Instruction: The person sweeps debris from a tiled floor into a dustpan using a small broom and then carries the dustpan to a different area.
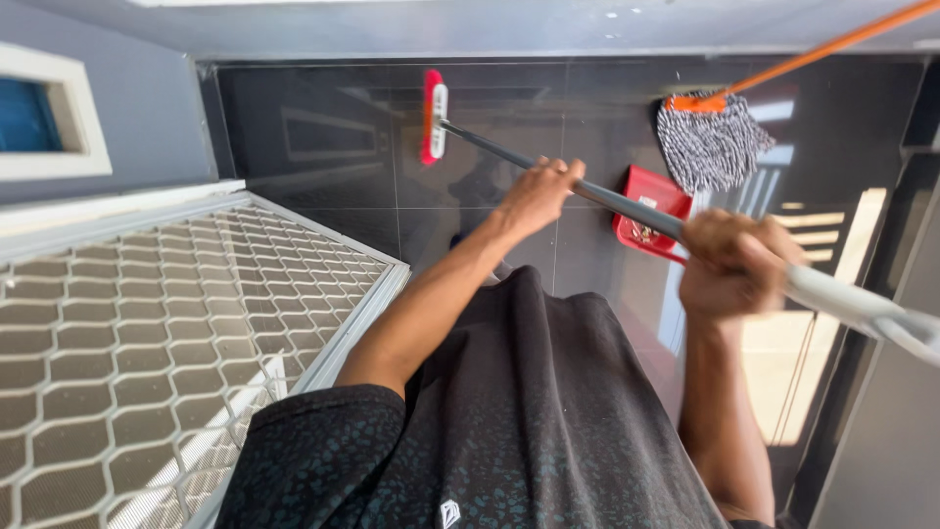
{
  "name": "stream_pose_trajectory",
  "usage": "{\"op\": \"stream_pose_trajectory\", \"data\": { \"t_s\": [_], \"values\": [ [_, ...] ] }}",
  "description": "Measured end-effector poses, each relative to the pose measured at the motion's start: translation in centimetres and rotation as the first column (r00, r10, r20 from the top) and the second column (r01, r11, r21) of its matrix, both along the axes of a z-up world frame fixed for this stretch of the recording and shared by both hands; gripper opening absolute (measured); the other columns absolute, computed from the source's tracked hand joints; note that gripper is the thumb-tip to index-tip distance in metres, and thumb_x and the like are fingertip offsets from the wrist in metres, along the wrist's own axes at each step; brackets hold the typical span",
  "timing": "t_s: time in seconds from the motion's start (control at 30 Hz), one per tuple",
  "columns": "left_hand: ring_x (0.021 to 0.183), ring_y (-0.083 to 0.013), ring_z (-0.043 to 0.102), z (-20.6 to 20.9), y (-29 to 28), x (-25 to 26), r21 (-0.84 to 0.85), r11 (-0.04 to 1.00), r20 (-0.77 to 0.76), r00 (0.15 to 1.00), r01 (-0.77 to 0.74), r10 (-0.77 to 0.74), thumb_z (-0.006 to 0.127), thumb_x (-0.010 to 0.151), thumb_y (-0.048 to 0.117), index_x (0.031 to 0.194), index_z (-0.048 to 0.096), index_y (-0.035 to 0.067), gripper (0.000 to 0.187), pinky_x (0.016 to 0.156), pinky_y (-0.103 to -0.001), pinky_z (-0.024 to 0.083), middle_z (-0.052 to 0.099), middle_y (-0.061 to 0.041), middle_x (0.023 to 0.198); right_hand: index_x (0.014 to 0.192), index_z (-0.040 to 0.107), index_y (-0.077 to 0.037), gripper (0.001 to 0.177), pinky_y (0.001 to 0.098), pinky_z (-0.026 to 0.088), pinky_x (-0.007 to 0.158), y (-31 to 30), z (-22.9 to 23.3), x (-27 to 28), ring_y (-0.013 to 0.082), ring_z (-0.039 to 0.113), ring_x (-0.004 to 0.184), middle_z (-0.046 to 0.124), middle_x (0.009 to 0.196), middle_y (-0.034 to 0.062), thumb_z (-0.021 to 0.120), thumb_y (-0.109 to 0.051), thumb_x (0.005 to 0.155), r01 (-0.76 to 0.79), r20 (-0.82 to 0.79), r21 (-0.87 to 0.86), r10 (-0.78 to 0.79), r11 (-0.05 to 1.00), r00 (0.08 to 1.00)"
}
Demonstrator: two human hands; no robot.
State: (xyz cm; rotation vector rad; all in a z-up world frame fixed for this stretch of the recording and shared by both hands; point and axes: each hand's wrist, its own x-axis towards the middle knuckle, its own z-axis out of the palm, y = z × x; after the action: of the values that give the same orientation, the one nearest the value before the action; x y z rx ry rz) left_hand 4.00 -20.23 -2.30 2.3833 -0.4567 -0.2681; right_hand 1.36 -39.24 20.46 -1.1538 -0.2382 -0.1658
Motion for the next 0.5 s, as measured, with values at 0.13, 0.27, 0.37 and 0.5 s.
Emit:
{"op": "stream_pose_trajectory", "data": {
  "t_s": [0.13, 0.27, 0.37, 0.5],
  "values": [
    [0.091, -0.0354, 0.069, -3.9, 1.3, 0.8, -0.026, 1.0, -0.05, 0.999, 0.017, -0.018, 0.064, 0.091, 0.0, 0.103, 0.056, 0.004, 0.016, 0.078, -0.044, 0.06, 0.067, -0.015, 0.091, 0.08, 0.039, -0.003, 0.028, 0.0387, 0.04, 0.072, 0.1, -3.2, -1.1, 0.0186, 0.039, 0.064, 0.039, 0.065, 0.0105, 0.051, -0.014, 0.103, -0.02, -0.129, -0.027, 0.017, 0.999, 0.991],
    [0.094, -0.0347, 0.066, -4.4, -0.3, 1.7, -0.088, 0.993, 0.039, 0.997, 0.077, -0.073, 0.065, 0.09, -0.005, 0.101, 0.055, 0.007, 0.019, 0.087, -0.046, 0.055, 0.066, -0.011, 0.091, 0.081, 0.038, -0.006, 0.031, 0.0404, 0.044, 0.076, -0.4, -3.2, -3.0, 0.0199, 0.042, 0.066, 0.041, 0.067, 0.0092, 0.049, -0.015, 0.109, 0.11, -0.099, -0.088, -0.118, 0.99, 0.988],
    [0.097, -0.0349, 0.062, -2.6, -2.7, 1.3, -0.126, 0.971, 0.035, 0.979, 0.205, -0.202, 0.067, 0.086, -0.004, 0.098, 0.055, 0.008, 0.02, 0.08, -0.045, 0.056, 0.065, -0.009, 0.092, 0.081, 0.039, -0.007, 0.034, 0.0409, 0.044, 0.074, -0.7, -1.9, -6.1, 0.0192, 0.041, 0.065, 0.041, 0.066, 0.0087, 0.047, -0.017, 0.112, 0.241, -0.075, -0.186, -0.258, 0.953, 0.963],
    [0.097, -0.0337, 0.063, 0.5, -3.4, 1.0, -0.137, 0.895, 0.043, 0.905, 0.424, -0.422, 0.069, 0.088, 0.001, 0.099, 0.055, 0.008, 0.019, 0.081, -0.046, 0.055, 0.065, -0.009, 0.095, 0.083, 0.038, -0.009, 0.033, 0.0406, 0.044, 0.073, -0.8, 0.1, -9.0, 0.0191, 0.044, 0.064, 0.042, 0.066, 0.0074, 0.047, -0.02, 0.114, 0.365, -0.065, -0.218, -0.387, 0.905, 0.92]
  ]
}}
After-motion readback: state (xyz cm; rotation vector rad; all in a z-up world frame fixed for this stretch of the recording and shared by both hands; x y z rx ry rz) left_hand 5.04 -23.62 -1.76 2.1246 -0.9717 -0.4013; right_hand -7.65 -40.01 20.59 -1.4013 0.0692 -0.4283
